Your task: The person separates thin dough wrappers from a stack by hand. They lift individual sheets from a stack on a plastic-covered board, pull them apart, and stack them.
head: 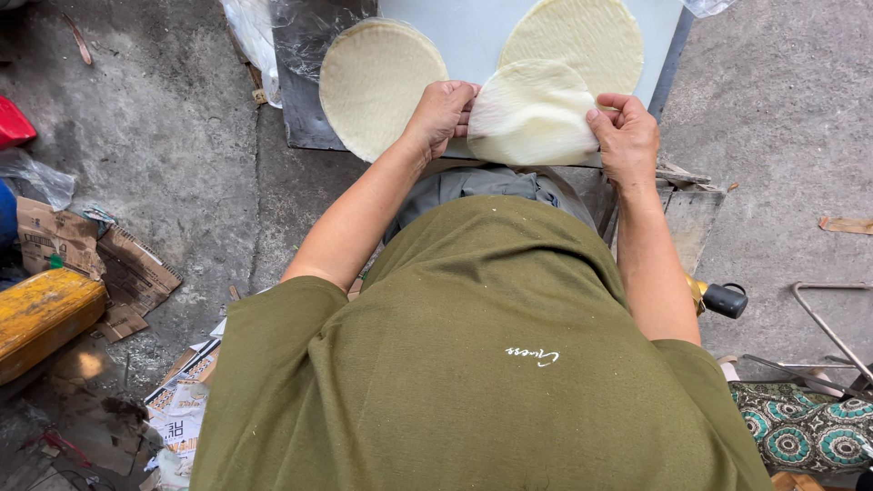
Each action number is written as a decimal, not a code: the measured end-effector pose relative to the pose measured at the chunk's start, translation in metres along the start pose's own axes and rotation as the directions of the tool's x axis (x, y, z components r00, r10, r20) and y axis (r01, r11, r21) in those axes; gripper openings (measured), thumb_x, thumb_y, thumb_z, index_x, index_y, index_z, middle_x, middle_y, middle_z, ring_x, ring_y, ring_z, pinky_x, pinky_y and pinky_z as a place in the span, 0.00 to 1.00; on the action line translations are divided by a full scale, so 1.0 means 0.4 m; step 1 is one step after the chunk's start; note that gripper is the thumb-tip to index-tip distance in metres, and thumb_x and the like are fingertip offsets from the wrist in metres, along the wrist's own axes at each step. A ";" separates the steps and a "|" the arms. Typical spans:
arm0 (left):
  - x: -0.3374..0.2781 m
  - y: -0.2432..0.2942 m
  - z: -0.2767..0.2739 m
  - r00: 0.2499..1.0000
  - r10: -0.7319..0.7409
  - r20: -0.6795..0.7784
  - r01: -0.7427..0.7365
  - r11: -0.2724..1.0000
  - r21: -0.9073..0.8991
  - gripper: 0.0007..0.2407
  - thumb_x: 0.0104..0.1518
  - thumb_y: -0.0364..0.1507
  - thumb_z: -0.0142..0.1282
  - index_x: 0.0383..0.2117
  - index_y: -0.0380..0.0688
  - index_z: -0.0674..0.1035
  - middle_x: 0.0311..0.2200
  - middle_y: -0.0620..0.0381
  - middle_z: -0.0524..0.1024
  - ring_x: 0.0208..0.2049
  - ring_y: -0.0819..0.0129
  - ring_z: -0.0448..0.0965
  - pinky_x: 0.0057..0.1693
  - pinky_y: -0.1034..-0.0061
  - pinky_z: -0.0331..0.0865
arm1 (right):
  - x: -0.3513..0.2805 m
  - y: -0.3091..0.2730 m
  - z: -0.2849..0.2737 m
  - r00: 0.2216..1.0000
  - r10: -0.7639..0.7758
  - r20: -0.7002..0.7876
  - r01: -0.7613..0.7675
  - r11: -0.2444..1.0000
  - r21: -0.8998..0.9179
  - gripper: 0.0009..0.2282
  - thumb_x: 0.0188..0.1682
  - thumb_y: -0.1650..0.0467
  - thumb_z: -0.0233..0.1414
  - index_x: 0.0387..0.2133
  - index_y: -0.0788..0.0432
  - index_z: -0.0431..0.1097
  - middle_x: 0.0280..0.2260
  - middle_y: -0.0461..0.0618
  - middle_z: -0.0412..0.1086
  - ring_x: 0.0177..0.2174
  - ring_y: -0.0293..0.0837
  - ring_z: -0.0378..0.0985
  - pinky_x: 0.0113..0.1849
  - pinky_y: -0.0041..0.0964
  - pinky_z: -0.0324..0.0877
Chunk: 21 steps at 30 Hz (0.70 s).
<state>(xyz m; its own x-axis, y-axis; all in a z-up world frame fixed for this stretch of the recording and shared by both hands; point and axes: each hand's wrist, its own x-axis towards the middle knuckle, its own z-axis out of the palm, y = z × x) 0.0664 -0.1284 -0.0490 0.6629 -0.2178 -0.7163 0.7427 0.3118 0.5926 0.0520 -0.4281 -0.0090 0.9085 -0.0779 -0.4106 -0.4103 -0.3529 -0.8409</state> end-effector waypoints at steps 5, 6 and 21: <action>-0.015 0.012 0.009 0.999 0.018 -0.044 -0.015 0.997 0.077 0.11 0.60 0.25 0.52 0.45 0.31 0.79 0.34 0.52 0.83 0.29 0.74 0.83 0.36 0.79 0.80 | 0.001 0.007 0.000 1.000 -0.010 0.001 0.010 1.000 0.006 0.11 0.55 0.74 0.59 0.48 0.66 0.72 0.34 0.45 0.77 0.32 0.30 0.76 0.36 0.24 0.72; -0.017 0.014 0.011 0.998 0.036 -0.057 -0.028 0.992 0.124 0.12 0.58 0.23 0.54 0.46 0.31 0.79 0.34 0.52 0.82 0.29 0.74 0.82 0.35 0.79 0.80 | 0.001 0.008 0.001 1.000 -0.016 -0.001 0.016 1.000 -0.003 0.11 0.55 0.74 0.59 0.48 0.66 0.72 0.34 0.46 0.77 0.32 0.30 0.76 0.36 0.24 0.72; -0.152 0.068 -0.002 0.928 0.347 -0.134 -0.347 0.937 0.024 0.13 0.56 0.20 0.65 0.46 0.30 0.77 0.33 0.53 0.79 0.33 0.73 0.81 0.39 0.77 0.83 | -0.019 -0.092 0.025 0.987 0.005 0.158 -0.051 0.955 0.291 0.10 0.57 0.77 0.57 0.51 0.67 0.69 0.34 0.46 0.74 0.30 0.31 0.75 0.32 0.25 0.73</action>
<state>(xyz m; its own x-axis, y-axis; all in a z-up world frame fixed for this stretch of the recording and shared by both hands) 0.0462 -0.1059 0.0102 0.8607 0.0303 -0.5083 0.4682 0.3453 0.8134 0.0596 -0.4050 0.0214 0.8826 0.0684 -0.4651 -0.4615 -0.0617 -0.8850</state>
